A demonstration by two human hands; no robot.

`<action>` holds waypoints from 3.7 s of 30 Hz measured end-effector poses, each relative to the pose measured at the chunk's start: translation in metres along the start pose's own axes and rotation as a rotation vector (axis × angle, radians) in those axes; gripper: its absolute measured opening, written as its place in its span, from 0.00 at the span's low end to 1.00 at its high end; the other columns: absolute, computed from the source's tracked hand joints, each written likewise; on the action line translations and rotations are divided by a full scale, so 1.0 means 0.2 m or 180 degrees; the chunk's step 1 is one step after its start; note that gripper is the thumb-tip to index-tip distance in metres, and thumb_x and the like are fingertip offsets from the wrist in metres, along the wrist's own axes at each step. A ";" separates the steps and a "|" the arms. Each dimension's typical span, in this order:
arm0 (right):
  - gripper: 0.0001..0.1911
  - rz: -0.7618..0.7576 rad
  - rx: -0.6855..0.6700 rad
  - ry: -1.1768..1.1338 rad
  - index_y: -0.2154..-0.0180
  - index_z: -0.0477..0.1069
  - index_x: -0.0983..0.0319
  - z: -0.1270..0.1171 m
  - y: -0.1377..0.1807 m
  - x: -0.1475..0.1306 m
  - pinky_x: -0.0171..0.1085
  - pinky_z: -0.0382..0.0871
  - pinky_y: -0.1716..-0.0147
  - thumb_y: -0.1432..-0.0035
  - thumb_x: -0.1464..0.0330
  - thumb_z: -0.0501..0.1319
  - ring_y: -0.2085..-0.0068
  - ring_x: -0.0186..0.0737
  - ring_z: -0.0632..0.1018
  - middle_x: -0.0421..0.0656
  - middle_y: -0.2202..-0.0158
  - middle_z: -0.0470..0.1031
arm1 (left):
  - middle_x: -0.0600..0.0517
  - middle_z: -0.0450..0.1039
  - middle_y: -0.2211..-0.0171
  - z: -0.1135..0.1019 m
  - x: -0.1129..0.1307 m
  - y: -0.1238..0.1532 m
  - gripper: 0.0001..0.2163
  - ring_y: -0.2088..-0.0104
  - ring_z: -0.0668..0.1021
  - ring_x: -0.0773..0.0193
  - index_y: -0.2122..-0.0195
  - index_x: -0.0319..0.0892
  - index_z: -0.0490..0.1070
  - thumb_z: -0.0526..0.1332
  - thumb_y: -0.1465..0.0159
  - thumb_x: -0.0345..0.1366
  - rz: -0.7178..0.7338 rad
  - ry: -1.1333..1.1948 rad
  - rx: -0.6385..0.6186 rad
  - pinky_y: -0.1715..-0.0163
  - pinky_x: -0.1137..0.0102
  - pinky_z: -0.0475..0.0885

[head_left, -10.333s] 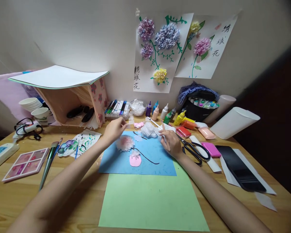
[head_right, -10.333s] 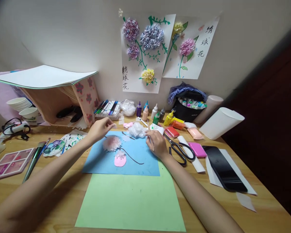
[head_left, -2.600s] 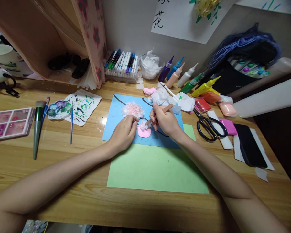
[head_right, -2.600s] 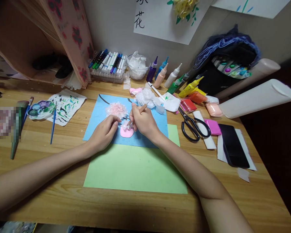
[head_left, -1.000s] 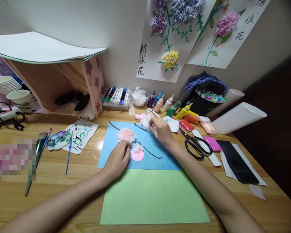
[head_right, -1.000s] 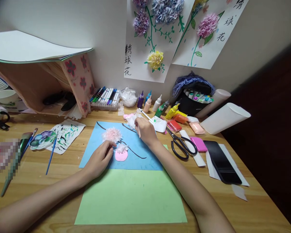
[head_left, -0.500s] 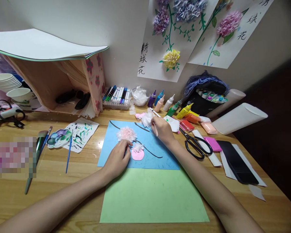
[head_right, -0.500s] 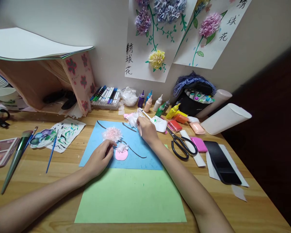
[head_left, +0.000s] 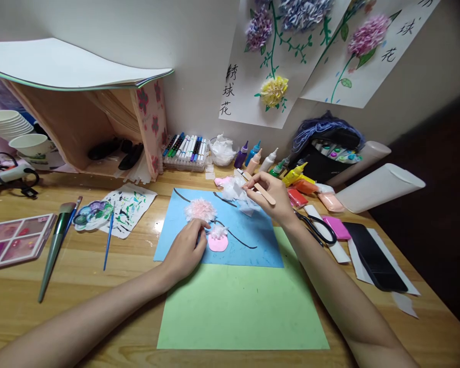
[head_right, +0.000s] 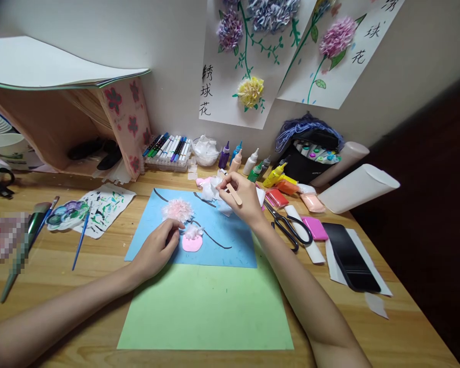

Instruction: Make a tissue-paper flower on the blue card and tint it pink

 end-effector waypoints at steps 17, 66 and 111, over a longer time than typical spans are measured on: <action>0.04 -0.0262 -0.1602 -0.0126 0.66 0.67 0.62 0.30 0.22 -0.23 0.33 0.66 0.66 0.45 0.70 0.61 0.66 0.35 0.74 0.41 0.67 0.74 | 0.56 0.63 0.78 -0.03 -0.04 -0.04 0.14 0.76 0.64 0.70 0.74 0.39 0.68 0.59 0.40 0.46 -0.0224 0.1778 -0.0017 0.74 0.74 0.59; 0.33 0.1034 -0.1537 -0.1173 0.83 0.61 0.61 0.47 0.19 0.08 0.33 0.52 0.85 0.43 0.41 0.45 0.89 0.27 0.60 0.34 0.89 0.58 | 0.57 0.56 0.80 -0.12 -0.13 -0.02 0.15 0.77 0.60 0.69 0.78 0.42 0.57 0.51 0.36 0.43 -0.0711 0.1143 0.0921 0.75 0.73 0.56; 0.32 0.0515 -0.1332 -0.1010 0.86 0.60 0.61 0.34 0.16 -0.02 0.32 0.47 0.87 0.38 0.49 0.45 0.88 0.26 0.58 0.35 0.90 0.54 | 0.53 0.76 0.70 0.01 -0.03 -0.04 0.13 0.71 0.75 0.63 0.61 0.44 0.67 0.49 0.33 0.46 -0.0412 -0.1021 0.0039 0.74 0.72 0.58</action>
Point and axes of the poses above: each hand's wrist, its own y-axis away from the middle knuckle, its own z-axis out of the palm, x = y × z, the point moved 7 cm from there along -y, towards the middle knuckle
